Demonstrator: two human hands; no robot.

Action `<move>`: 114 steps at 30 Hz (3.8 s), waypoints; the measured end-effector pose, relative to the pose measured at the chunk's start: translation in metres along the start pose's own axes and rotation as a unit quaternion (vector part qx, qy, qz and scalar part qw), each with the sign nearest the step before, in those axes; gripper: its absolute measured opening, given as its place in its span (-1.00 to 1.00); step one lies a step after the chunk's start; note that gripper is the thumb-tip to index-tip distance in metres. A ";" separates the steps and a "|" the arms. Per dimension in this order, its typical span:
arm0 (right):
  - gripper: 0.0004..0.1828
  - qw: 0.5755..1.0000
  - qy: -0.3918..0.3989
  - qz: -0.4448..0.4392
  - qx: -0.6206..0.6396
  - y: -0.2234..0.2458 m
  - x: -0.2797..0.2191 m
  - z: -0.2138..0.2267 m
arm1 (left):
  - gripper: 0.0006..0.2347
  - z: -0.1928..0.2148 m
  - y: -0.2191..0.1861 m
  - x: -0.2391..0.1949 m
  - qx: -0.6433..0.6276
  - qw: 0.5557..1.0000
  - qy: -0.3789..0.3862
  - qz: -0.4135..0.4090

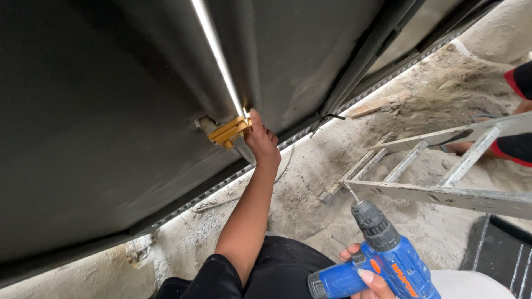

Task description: Using a power drill to create holes and install a latch mechanism on a metal gate.

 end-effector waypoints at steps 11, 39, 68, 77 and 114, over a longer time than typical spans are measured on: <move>-0.30 0.992 0.048 0.100 0.065 -0.025 0.021 0.036 | -0.53 0.007 0.004 -0.006 -0.035 0.998 -0.054 0.009; -0.40 0.986 0.082 0.138 0.038 0.011 0.036 0.009 | -0.50 0.032 0.017 -0.058 0.125 0.987 0.074 0.062; -0.53 0.941 0.302 0.113 -0.100 -0.047 0.062 -0.081 | -0.80 0.073 0.074 -0.184 0.092 0.783 0.392 0.473; -0.43 0.939 0.322 0.119 -0.032 -0.007 0.042 -0.119 | -0.89 0.053 0.026 -0.195 0.119 0.746 0.503 0.419; -0.67 0.706 0.180 0.578 -0.368 0.029 0.016 -0.081 | -0.71 -0.015 -0.028 -0.115 0.335 0.901 0.235 0.142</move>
Point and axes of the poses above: each hand's wrist, its own x-axis towards the middle knuckle, its own z-axis out of the back of the hand, y = z × x, the point moved 10 cm from there along x, towards the middle knuckle, and after that the axes turned 2 degrees about -x, right-handed, at the moved point
